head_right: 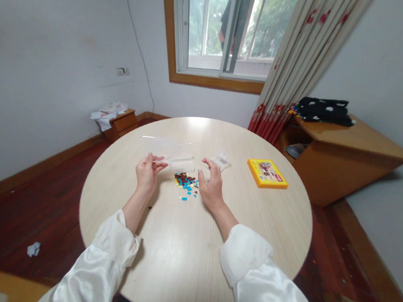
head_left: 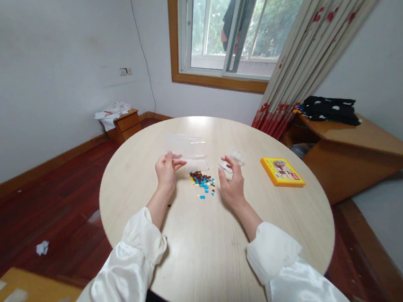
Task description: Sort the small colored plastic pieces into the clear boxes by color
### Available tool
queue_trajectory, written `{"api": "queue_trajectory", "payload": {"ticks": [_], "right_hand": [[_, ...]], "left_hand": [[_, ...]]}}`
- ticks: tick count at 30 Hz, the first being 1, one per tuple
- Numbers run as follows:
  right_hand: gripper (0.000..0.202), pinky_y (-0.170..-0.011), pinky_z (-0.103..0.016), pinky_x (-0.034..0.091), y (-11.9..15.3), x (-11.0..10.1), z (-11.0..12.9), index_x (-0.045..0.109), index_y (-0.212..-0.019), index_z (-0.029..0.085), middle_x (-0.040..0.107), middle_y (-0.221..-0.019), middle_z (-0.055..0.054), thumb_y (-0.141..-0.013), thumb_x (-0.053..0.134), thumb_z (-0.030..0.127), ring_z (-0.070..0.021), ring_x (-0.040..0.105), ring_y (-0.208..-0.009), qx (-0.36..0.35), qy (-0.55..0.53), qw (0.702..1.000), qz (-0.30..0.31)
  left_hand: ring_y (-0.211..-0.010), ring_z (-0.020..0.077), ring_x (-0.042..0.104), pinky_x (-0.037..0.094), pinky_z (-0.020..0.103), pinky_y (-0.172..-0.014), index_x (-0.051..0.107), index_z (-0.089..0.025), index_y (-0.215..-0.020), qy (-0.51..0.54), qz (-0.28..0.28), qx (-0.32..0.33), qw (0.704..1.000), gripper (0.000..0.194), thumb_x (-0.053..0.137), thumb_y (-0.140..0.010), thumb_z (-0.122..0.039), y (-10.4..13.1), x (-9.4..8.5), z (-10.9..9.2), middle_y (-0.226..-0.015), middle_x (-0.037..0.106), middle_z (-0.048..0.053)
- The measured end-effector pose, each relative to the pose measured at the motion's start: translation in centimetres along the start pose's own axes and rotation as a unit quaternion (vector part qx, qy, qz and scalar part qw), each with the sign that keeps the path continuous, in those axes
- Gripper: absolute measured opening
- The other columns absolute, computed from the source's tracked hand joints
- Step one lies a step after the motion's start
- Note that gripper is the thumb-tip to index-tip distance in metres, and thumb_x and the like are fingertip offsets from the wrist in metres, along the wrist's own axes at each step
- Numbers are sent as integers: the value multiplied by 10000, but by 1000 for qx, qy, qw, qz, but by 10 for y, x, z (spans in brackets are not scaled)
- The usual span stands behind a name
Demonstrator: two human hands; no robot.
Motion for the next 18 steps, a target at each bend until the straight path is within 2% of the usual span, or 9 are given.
{"api": "queue_trajectory", "payload": {"ticks": [6, 10, 14, 18], "right_hand": [[306, -892, -451, 460, 0, -1, -1, 501, -1186, 205, 597, -1115, -112, -896, 409, 236, -221, 541, -1067, -1, 25, 1000, 4], [302, -883, -449, 462, 0, -1, -2, 507, -1177, 206, 600, -1108, -109, -899, 392, 233, -222, 538, -1063, -3, 28, 1000, 8], [298, -885, -444, 460, 0, 0, -1, 512, -1168, 200, 602, -1106, -110, -901, 382, 229, -219, 537, -1062, -3, 31, 999, 12], [297, -888, -442, 455, 0, 0, -1, 512, -1167, 198, 602, -1109, -108, -899, 385, 228, -217, 535, -1066, 2, 32, 999, 16]], "left_hand": [[-527, 117, 615, 530, 341, -743, 400, -165, -856, 114, -134, 5, 984, 151, 474, -883, -293, -21, -34, -9, -626, 589, 11], [-582, 128, 626, 534, 354, -754, 318, -189, -1064, 137, -206, -7, 969, 194, 366, -929, -319, -30, -54, -10, -726, 594, 33], [-635, 137, 634, 541, 326, -708, 259, -213, -1149, 123, -244, -30, 962, 248, 317, -936, -326, -36, -70, -6, -810, 578, 52], [-658, 145, 635, 542, 317, -669, 222, -231, -1173, 110, -274, -40, 955, 301, 352, -917, -319, -43, -85, 0, -836, 559, 44]]}}
Point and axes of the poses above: each hand's wrist, its own y-axis away from the middle knuckle, its own x-axis out of the palm, z = x × y, the point moved 5 cm from there along -y, towards the middle knuckle
